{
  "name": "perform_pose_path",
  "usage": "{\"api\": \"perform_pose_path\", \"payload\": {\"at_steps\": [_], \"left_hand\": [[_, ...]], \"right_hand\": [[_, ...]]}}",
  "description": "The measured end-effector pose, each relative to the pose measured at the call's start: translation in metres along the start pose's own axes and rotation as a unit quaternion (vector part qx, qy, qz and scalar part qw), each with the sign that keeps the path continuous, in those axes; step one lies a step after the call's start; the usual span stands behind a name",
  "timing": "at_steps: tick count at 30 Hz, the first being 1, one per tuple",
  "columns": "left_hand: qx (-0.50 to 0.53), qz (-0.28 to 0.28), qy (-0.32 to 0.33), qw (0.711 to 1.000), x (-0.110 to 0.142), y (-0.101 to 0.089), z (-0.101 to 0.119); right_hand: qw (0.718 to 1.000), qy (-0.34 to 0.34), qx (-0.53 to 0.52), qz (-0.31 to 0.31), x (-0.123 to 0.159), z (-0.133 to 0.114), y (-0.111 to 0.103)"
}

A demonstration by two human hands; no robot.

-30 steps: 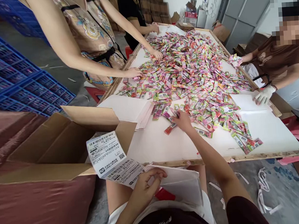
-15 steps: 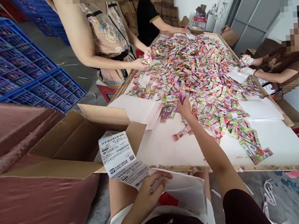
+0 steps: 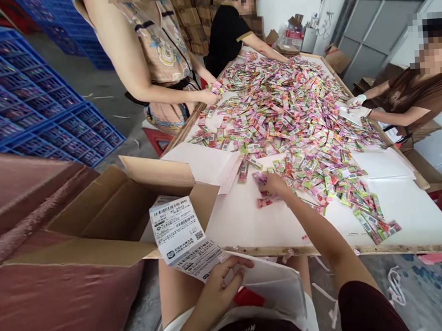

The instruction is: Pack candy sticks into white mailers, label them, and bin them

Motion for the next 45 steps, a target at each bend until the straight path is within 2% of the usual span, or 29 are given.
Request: {"api": "perform_pose_path", "payload": {"at_steps": [3, 5, 6, 8, 9, 10, 12, 14, 16, 18, 20, 22, 26, 29, 31, 33, 35, 38, 41, 43, 45], "left_hand": [[-0.001, -0.021, 0.010, 1.000, -0.004, 0.004, -0.003], [-0.003, -0.026, 0.016, 1.000, -0.005, 0.005, -0.002], [-0.005, -0.026, 0.016, 1.000, -0.004, 0.005, -0.002], [-0.005, -0.021, 0.014, 1.000, -0.003, 0.004, -0.001], [-0.005, -0.020, 0.014, 1.000, -0.002, 0.004, 0.000], [-0.005, -0.019, 0.015, 1.000, -0.001, 0.003, 0.001], [-0.005, -0.017, 0.017, 1.000, 0.000, 0.003, 0.002], [-0.006, -0.013, 0.019, 1.000, 0.001, 0.003, 0.002], [-0.002, -0.007, 0.027, 1.000, 0.001, 0.004, 0.003], [0.002, -0.002, 0.037, 0.999, 0.002, 0.004, 0.004], [0.000, 0.002, 0.040, 0.999, 0.003, 0.005, 0.006], [-0.005, 0.002, 0.034, 0.999, 0.004, 0.005, 0.006], [-0.007, -0.009, 0.028, 1.000, 0.003, 0.008, 0.005], [-0.008, -0.011, 0.030, 0.999, 0.002, 0.010, 0.005], [-0.007, -0.010, 0.031, 0.999, 0.002, 0.010, 0.005], [-0.009, -0.008, 0.026, 1.000, 0.002, 0.009, 0.005], [-0.012, -0.005, 0.020, 1.000, 0.002, 0.007, 0.004], [-0.012, 0.007, 0.009, 1.000, 0.001, 0.004, 0.001], [-0.002, 0.003, 0.010, 1.000, 0.000, 0.003, -0.002], [0.006, -0.005, 0.018, 1.000, -0.001, 0.003, -0.003], [0.009, -0.005, 0.022, 1.000, -0.002, 0.003, -0.004]], "right_hand": [[0.998, -0.018, -0.050, -0.022, 0.030, 0.019, -0.006], [0.982, -0.057, -0.181, -0.018, 0.046, 0.025, -0.011], [0.961, -0.075, -0.265, -0.003, 0.053, 0.027, -0.014], [0.905, -0.097, -0.411, 0.054, 0.065, 0.032, -0.023], [0.884, -0.101, -0.447, 0.097, 0.071, 0.036, -0.027], [0.870, -0.102, -0.460, 0.146, 0.077, 0.040, -0.029], [0.861, -0.107, -0.438, 0.234, 0.092, 0.047, -0.026], [0.866, -0.103, -0.389, 0.297, 0.107, 0.052, -0.014], [0.873, -0.091, -0.360, 0.316, 0.120, 0.055, 0.004], [0.884, -0.072, -0.354, 0.297, 0.128, 0.057, 0.021], [0.897, -0.043, -0.351, 0.264, 0.130, 0.060, 0.029], [0.904, -0.028, -0.341, 0.256, 0.127, 0.060, 0.022], [0.926, -0.025, -0.272, 0.261, 0.105, 0.045, -0.012], [0.967, 0.012, -0.127, 0.220, 0.079, 0.021, -0.025], [0.986, 0.037, -0.004, 0.160, 0.063, 0.005, -0.020], [0.990, 0.051, 0.094, 0.093, 0.053, -0.008, -0.007], [0.989, 0.043, 0.134, 0.050, 0.051, -0.017, 0.009], [0.991, 0.001, 0.128, 0.027, 0.054, -0.026, 0.024], [0.994, -0.029, 0.103, 0.025, 0.051, -0.028, 0.010], [0.994, -0.027, 0.080, 0.063, 0.040, -0.023, -0.018], [0.990, 0.017, 0.061, 0.123, 0.025, -0.012, -0.052]]}}
Point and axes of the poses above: each hand's wrist, its own x-axis away from the middle knuckle, its own y-axis out of the palm, z = x × y, the point moved 4 cm from there along -x, towards the middle knuckle, and after that the axes turned 10 degrees about -y, right-handed, at the moved point
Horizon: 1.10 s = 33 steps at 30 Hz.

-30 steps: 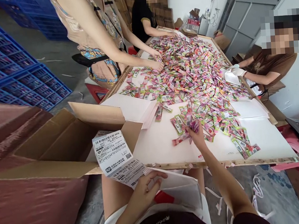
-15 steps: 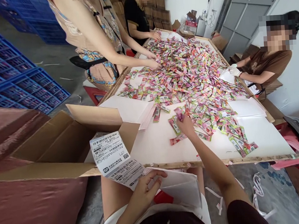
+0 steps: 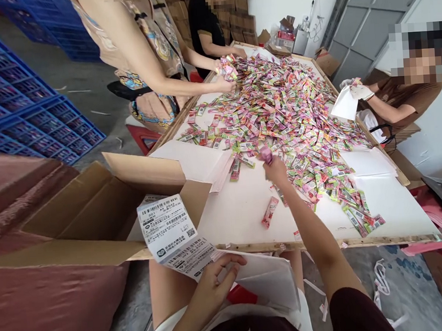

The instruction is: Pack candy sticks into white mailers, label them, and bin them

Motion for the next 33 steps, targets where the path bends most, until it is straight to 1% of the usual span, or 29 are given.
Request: {"api": "perform_pose_path", "payload": {"at_steps": [2, 3, 5, 8, 11, 14, 16, 19, 21, 23, 25, 27, 29, 31, 33], "left_hand": [[0.000, 0.005, -0.002, 1.000, -0.001, 0.000, -0.001], [0.000, 0.006, -0.003, 1.000, -0.001, 0.000, -0.001], [0.001, 0.004, -0.003, 1.000, -0.001, 0.000, -0.001], [0.000, 0.003, -0.008, 1.000, -0.001, -0.001, -0.002], [-0.001, 0.006, -0.013, 1.000, -0.002, -0.001, -0.003], [-0.001, -0.002, -0.006, 1.000, -0.004, 0.000, -0.001], [0.000, -0.006, 0.000, 1.000, -0.003, 0.001, -0.001], [0.000, -0.002, -0.003, 1.000, -0.001, 0.000, -0.002], [0.002, 0.001, -0.011, 1.000, 0.000, -0.002, -0.005], [0.007, 0.004, -0.017, 1.000, 0.000, -0.003, -0.006], [0.015, 0.012, -0.012, 1.000, 0.000, -0.004, -0.004], [0.023, 0.023, -0.006, 0.999, 0.000, -0.005, 0.000], [0.027, 0.028, -0.008, 0.999, 0.000, -0.005, 0.004], [0.024, 0.029, -0.012, 0.999, 0.002, -0.005, 0.007], [0.017, 0.031, -0.009, 0.999, 0.004, -0.006, 0.009]], "right_hand": [[0.998, 0.057, 0.000, 0.030, -0.021, 0.016, -0.018], [0.997, 0.076, 0.005, 0.027, -0.029, 0.023, -0.022], [0.996, 0.084, 0.018, 0.000, -0.039, 0.031, -0.018], [0.996, 0.080, 0.031, -0.029, -0.043, 0.036, 0.001], [0.996, 0.065, 0.031, -0.051, -0.043, 0.033, 0.019], [0.996, 0.047, 0.007, -0.069, -0.047, 0.025, 0.025], [0.997, 0.036, -0.021, -0.069, -0.049, 0.018, 0.021], [0.997, 0.012, -0.072, -0.041, -0.046, 0.014, 0.001], [0.991, -0.014, -0.132, 0.007, -0.034, 0.018, -0.018], [0.978, -0.028, -0.199, 0.051, -0.013, 0.029, -0.034], [0.974, -0.013, -0.219, 0.058, 0.016, 0.044, -0.036], [0.987, 0.024, -0.157, 0.032, 0.047, 0.059, -0.024], [0.997, 0.058, -0.055, 0.013, 0.070, 0.069, -0.005], [0.996, 0.081, 0.030, 0.002, 0.083, 0.073, 0.011], [0.994, 0.093, 0.052, -0.004, 0.086, 0.074, 0.018]]}}
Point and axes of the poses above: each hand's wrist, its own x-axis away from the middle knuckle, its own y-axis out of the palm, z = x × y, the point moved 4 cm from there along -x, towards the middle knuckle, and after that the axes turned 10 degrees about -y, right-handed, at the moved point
